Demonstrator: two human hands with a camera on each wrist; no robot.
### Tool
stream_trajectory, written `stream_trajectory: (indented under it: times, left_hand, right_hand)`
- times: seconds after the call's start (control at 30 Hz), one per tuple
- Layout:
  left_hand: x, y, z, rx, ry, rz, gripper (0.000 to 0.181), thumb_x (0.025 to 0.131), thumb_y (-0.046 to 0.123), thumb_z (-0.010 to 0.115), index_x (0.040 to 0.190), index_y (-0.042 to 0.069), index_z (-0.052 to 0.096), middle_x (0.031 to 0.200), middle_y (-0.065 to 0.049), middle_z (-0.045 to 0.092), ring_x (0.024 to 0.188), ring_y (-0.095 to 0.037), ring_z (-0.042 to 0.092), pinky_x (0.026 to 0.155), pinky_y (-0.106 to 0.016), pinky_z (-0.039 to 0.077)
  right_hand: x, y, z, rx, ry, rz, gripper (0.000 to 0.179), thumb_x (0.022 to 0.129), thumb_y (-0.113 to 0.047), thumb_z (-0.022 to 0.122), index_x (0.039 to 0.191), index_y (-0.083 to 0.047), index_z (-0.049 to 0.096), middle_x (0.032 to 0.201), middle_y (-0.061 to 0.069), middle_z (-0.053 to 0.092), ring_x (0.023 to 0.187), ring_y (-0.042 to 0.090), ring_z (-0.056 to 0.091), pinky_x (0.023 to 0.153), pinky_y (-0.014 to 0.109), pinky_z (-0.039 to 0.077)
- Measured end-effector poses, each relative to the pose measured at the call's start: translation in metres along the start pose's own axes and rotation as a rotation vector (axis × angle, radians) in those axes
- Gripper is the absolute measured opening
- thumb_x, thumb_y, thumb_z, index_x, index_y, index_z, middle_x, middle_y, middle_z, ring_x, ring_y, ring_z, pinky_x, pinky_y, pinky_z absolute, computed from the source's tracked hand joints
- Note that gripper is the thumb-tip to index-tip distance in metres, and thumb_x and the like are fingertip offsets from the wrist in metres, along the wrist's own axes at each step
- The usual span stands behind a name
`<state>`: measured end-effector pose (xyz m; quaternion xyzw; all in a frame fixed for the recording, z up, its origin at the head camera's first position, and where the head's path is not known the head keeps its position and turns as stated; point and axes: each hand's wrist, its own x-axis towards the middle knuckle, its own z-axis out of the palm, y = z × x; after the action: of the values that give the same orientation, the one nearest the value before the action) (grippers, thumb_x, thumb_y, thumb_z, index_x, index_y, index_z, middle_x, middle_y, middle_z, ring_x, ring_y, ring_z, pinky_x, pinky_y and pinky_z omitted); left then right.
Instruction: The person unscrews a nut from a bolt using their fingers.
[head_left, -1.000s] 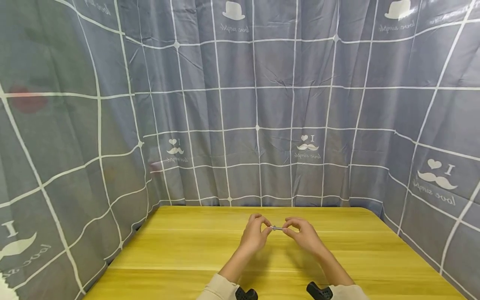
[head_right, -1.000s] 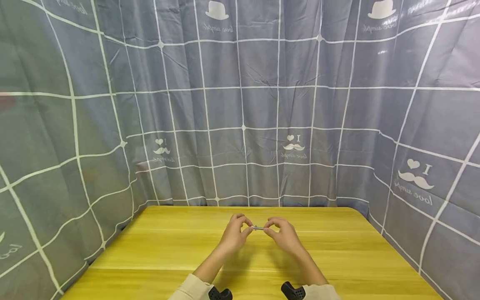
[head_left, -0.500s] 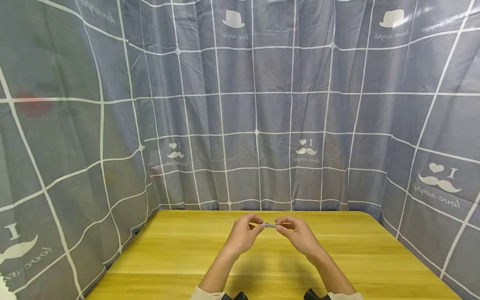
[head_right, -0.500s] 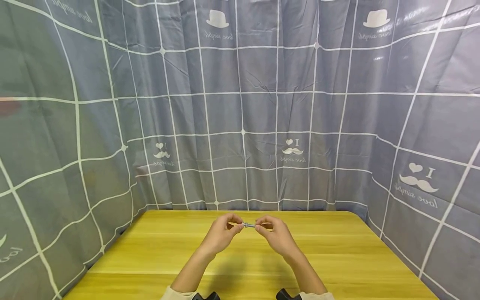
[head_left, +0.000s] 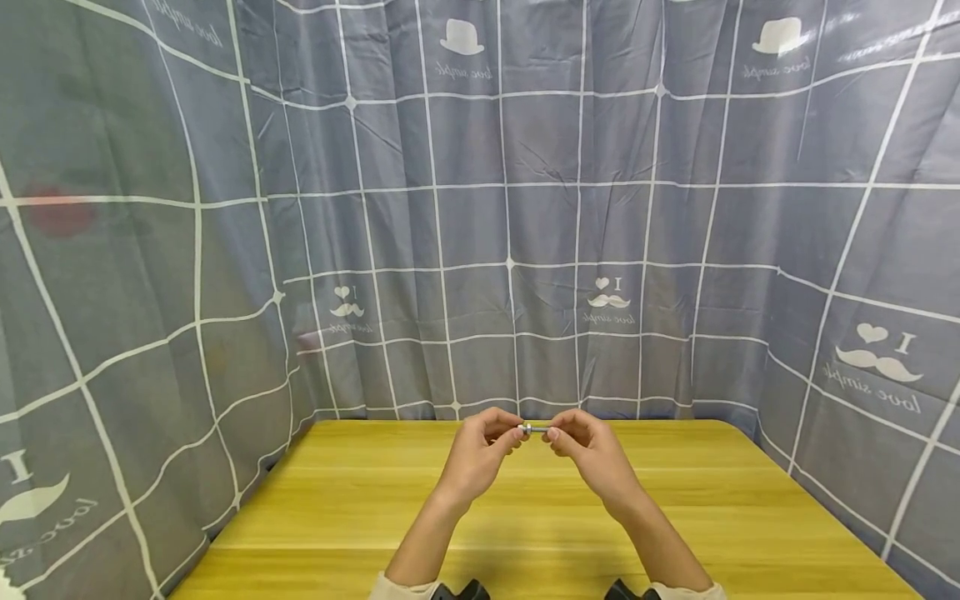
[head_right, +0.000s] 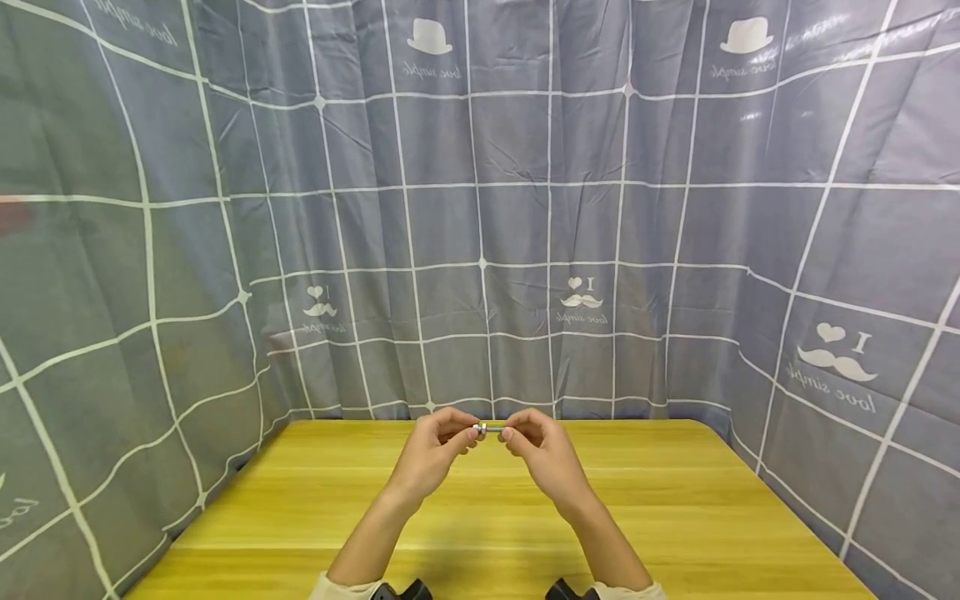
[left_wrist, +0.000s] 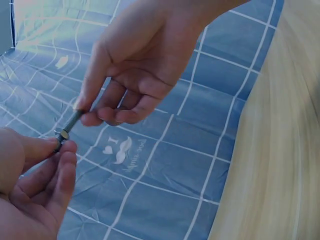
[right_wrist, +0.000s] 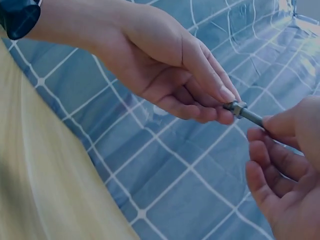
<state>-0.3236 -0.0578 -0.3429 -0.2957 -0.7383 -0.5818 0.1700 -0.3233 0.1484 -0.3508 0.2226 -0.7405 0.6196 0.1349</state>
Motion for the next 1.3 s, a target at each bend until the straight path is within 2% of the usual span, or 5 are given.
stream_trajectory:
  times: [0.23, 0.5, 0.73, 0.9, 1.3]
  left_hand:
    - [0.002, 0.007, 0.001, -0.034, 0.031, 0.046, 0.010, 0.101, 0.002, 0.066, 0.107, -0.004, 0.071, 0.099, -0.012, 0.075, 0.086, -0.019, 0.070, 0.081, -0.032, 0.058]
    - [0.001, 0.002, 0.005, 0.003, 0.033, 0.128, 0.009, 0.100, 0.002, 0.067, 0.105, -0.003, 0.072, 0.096, -0.011, 0.075, 0.086, -0.036, 0.072, 0.078, -0.031, 0.058]
    - [-0.001, 0.000, 0.005, 0.073, -0.004, 0.163, 0.009, 0.102, 0.008, 0.066, 0.105, 0.003, 0.072, 0.097, -0.004, 0.075, 0.088, -0.019, 0.072, 0.080, -0.031, 0.057]
    - [0.000, -0.002, 0.004, 0.066, -0.017, 0.178, 0.010, 0.103, 0.009, 0.064, 0.106, 0.002, 0.071, 0.099, -0.005, 0.074, 0.090, -0.019, 0.071, 0.082, -0.032, 0.057]
    - [0.000, -0.002, 0.007, 0.052, 0.020, 0.189, 0.008, 0.101, 0.006, 0.066, 0.106, 0.002, 0.072, 0.096, -0.003, 0.072, 0.085, -0.016, 0.068, 0.077, -0.029, 0.056]
  right_hand:
    - [-0.001, -0.013, 0.007, 0.036, 0.015, 0.005, 0.021, 0.104, -0.013, 0.064, 0.118, 0.001, 0.071, 0.102, 0.014, 0.071, 0.095, 0.026, 0.065, 0.088, 0.034, 0.053]
    - [-0.001, -0.014, 0.017, -0.013, 0.061, -0.024, 0.016, 0.101, -0.018, 0.070, 0.104, -0.003, 0.076, 0.093, 0.009, 0.072, 0.088, 0.024, 0.065, 0.081, 0.032, 0.055]
    - [0.001, -0.014, 0.016, -0.033, 0.057, -0.060, 0.012, 0.100, -0.016, 0.071, 0.100, -0.004, 0.075, 0.091, 0.008, 0.071, 0.088, 0.027, 0.064, 0.080, 0.034, 0.052]
    - [0.000, -0.015, 0.013, -0.027, 0.042, -0.088, 0.010, 0.098, -0.016, 0.074, 0.100, -0.006, 0.076, 0.098, 0.008, 0.071, 0.092, 0.030, 0.065, 0.080, 0.035, 0.051]
    - [-0.001, -0.016, 0.015, -0.067, 0.078, -0.081, 0.016, 0.093, -0.010, 0.079, 0.109, -0.006, 0.077, 0.106, 0.006, 0.073, 0.091, 0.022, 0.071, 0.078, 0.033, 0.055]
